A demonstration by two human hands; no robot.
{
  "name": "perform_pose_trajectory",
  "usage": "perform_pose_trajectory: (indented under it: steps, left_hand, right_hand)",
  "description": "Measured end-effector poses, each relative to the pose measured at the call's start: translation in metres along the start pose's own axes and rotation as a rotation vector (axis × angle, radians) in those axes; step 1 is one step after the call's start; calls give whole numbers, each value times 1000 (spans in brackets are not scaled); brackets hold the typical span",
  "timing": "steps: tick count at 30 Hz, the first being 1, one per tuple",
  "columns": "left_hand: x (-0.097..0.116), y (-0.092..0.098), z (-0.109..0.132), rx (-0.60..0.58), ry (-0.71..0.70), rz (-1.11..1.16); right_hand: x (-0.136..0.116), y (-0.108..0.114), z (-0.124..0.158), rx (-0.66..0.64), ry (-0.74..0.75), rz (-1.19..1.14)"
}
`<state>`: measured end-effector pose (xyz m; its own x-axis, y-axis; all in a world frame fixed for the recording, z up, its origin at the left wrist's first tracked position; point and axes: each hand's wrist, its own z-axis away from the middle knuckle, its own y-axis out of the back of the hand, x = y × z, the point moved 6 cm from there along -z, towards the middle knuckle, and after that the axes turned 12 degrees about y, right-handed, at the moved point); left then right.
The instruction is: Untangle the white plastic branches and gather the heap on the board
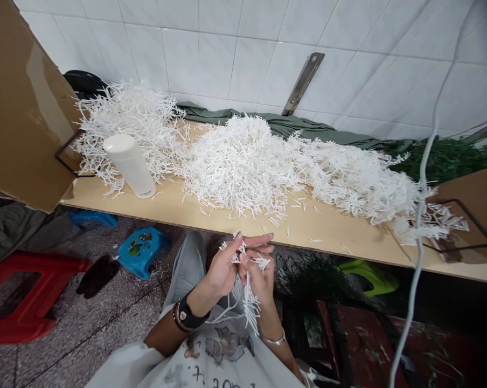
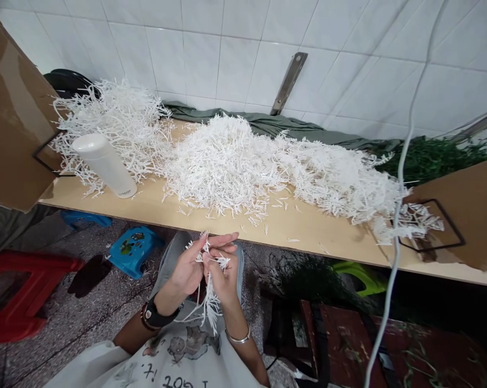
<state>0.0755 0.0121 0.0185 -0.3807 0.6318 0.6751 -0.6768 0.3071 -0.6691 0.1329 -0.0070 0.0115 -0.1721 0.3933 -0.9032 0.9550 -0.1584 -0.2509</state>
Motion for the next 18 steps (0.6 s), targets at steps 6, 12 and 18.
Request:
perform_pose_trajectory:
  steps: [6,12,18]
  left_hand:
    - [0,-5,1,-38,-15,81]
    - [3,-5,0,-53,65,91]
    - [11,-11,4,-33,84,151]
  right_hand:
    - [5,1,1,44,-72,-164]
    - [11,2,0,77,-125,-237]
    - [14,2,0,94,-175,-316]
